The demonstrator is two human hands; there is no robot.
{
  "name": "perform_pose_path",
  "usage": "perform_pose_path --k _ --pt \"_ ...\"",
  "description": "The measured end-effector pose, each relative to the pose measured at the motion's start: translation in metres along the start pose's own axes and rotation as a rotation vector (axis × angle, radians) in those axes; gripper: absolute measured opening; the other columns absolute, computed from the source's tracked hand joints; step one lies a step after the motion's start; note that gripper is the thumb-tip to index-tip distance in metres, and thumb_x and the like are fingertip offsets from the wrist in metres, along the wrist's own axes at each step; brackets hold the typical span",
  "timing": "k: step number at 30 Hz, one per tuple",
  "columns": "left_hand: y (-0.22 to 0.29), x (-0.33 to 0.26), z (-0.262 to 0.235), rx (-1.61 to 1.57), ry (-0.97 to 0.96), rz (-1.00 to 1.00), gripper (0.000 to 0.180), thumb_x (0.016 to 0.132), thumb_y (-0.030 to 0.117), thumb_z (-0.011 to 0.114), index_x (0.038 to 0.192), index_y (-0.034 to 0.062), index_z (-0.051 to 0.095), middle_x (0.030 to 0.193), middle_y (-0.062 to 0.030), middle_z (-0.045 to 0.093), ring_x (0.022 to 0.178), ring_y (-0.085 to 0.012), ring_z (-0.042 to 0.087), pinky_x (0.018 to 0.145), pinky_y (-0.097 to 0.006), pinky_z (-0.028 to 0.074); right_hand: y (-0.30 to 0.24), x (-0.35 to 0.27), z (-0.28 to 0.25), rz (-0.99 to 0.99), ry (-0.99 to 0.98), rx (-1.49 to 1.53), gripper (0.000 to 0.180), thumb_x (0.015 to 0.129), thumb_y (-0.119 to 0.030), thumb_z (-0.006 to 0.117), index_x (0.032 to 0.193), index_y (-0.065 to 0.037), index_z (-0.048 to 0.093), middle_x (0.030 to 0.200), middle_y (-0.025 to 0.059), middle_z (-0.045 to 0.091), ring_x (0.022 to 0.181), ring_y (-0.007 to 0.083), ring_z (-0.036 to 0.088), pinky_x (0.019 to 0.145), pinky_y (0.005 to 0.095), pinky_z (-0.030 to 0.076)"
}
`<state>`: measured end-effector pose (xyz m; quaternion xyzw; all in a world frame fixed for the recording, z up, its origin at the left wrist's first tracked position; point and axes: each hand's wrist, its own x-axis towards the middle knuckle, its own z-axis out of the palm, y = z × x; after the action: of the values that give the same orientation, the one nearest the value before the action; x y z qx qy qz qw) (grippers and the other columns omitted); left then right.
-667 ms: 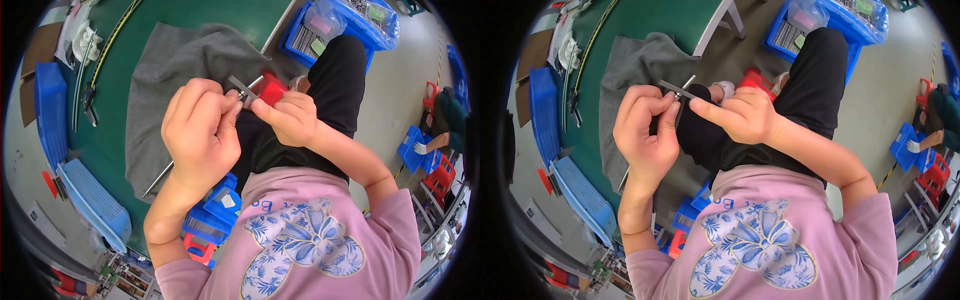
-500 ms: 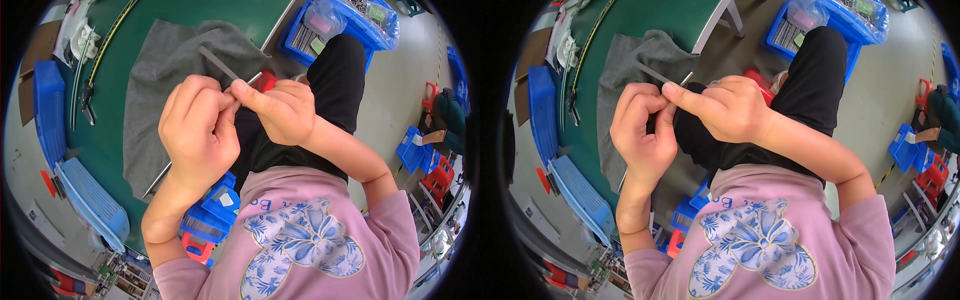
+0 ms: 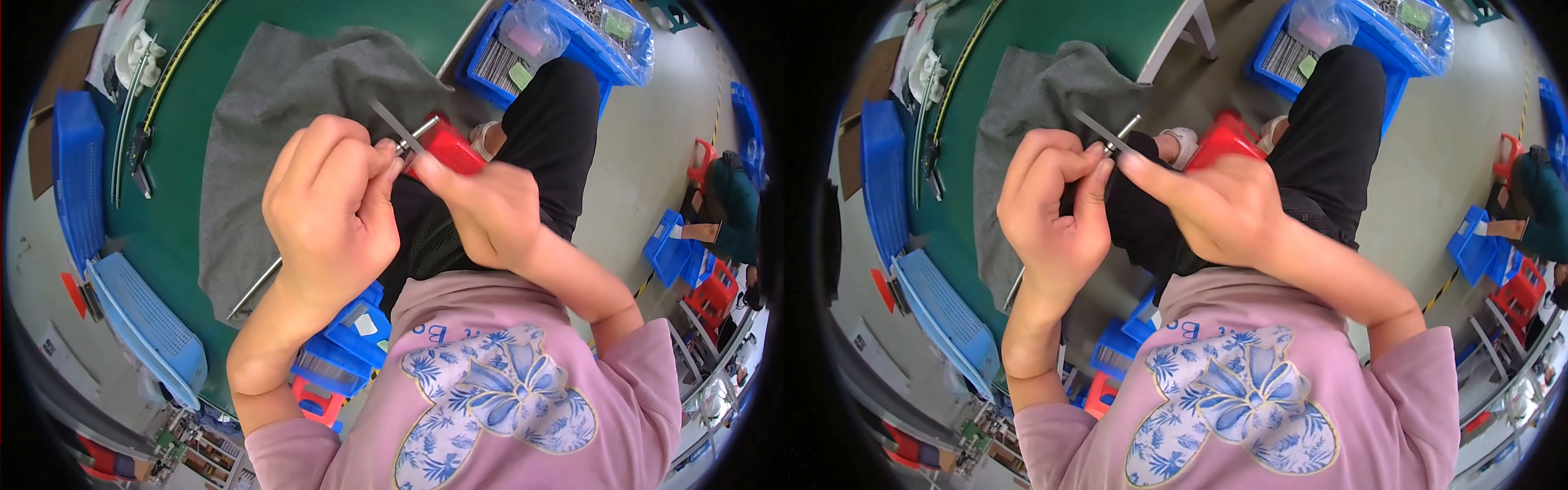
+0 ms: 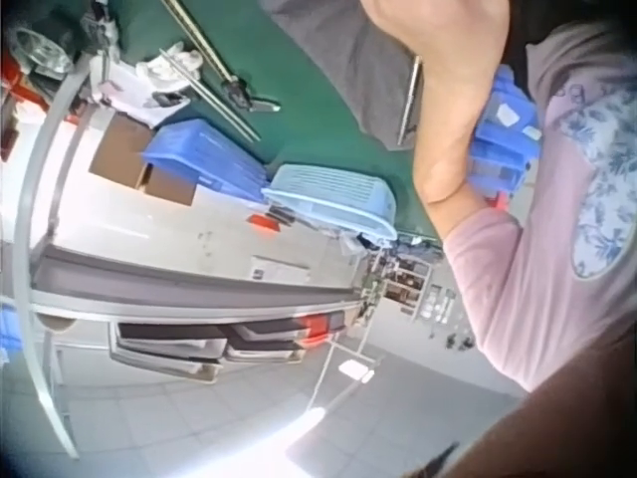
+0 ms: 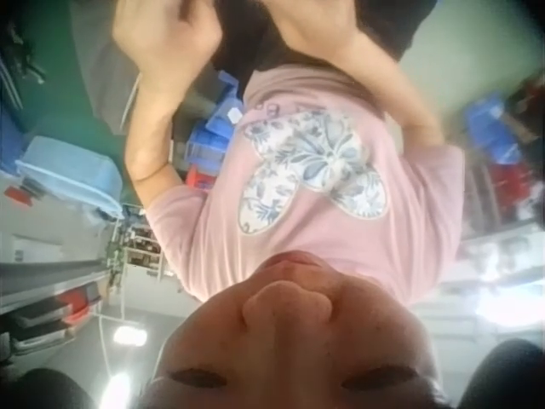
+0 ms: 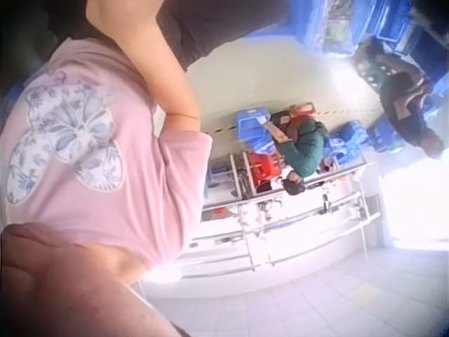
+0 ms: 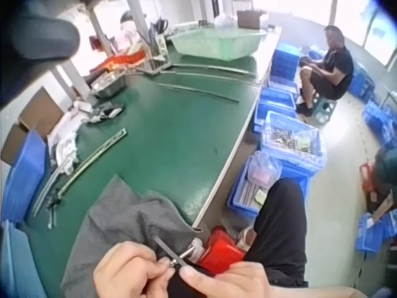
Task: Filing and deburring the ends of metal rods using a hand file at a workbench.
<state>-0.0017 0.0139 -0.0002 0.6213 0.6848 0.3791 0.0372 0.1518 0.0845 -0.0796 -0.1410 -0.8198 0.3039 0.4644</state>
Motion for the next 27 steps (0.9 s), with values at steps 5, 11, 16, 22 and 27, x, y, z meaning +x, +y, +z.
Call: perform_pose_path --k 5,11,16,22,27 --pt "0.001 -0.002 -0.003 -0.013 0.0 -0.029 0.02 0.065 -0.007 0.073 0.072 0.0018 0.057 0.074 -0.009 0.054 0.063 -0.0271 0.053 0.053 -0.036 0.042 0.013 -0.002 0.003 -0.08 -0.108 0.033 0.052 0.068 0.008 0.065 0.12 0.001 0.065 0.06 0.0045 0.056 0.045 0.0178 0.05 0.045 0.0285 0.039" --pt "0.0 -0.001 -0.003 -0.004 0.0 -0.006 0.02 0.065 -0.007 0.073 0.072 0.0017 0.057 0.074 -0.0089 0.054 0.063 -0.027 0.054 0.054 -0.035 0.042 0.018 0.017 0.019 -0.152 0.032 -0.023 0.052 0.062 -0.001 0.063 0.113 -0.006 0.072 0.052 -0.0013 0.045 0.039 0.0139 0.038 0.04 0.0268 0.034" --pt "0.002 -0.003 -0.002 -0.008 -0.008 -0.037 0.021 0.064 -0.007 0.073 0.072 0.0023 0.056 0.074 -0.0087 0.054 0.063 -0.0272 0.054 0.054 -0.036 0.042 0.021 -0.011 0.014 -0.132 0.041 0.001 0.053 0.064 0.0 0.063 0.115 -0.008 0.071 0.054 0.0001 0.049 0.04 0.0147 0.042 0.041 0.0272 0.035" --pt "0.001 -0.003 -0.003 -0.017 -0.001 -0.033 0.021 0.064 -0.007 0.074 0.072 0.002 0.056 0.075 -0.0088 0.054 0.064 -0.027 0.054 0.055 -0.035 0.043 0.011 0.013 0.023 -0.073 0.1 0.014 0.054 0.064 0.001 0.063 0.117 -0.008 0.071 0.051 -0.0006 0.048 0.04 0.0151 0.043 0.042 0.0273 0.038" --pt "0.0 -0.001 -0.001 -0.008 -0.007 -0.018 0.021 0.065 -0.007 0.074 0.072 0.0018 0.056 0.074 -0.0088 0.054 0.063 -0.0268 0.054 0.054 -0.035 0.042 0.004 -0.002 0.01 -0.008 0.048 -0.017 0.055 0.063 0.0 0.063 0.116 -0.01 0.071 0.052 0.0 0.049 0.039 0.0151 0.043 0.041 0.0288 0.037"
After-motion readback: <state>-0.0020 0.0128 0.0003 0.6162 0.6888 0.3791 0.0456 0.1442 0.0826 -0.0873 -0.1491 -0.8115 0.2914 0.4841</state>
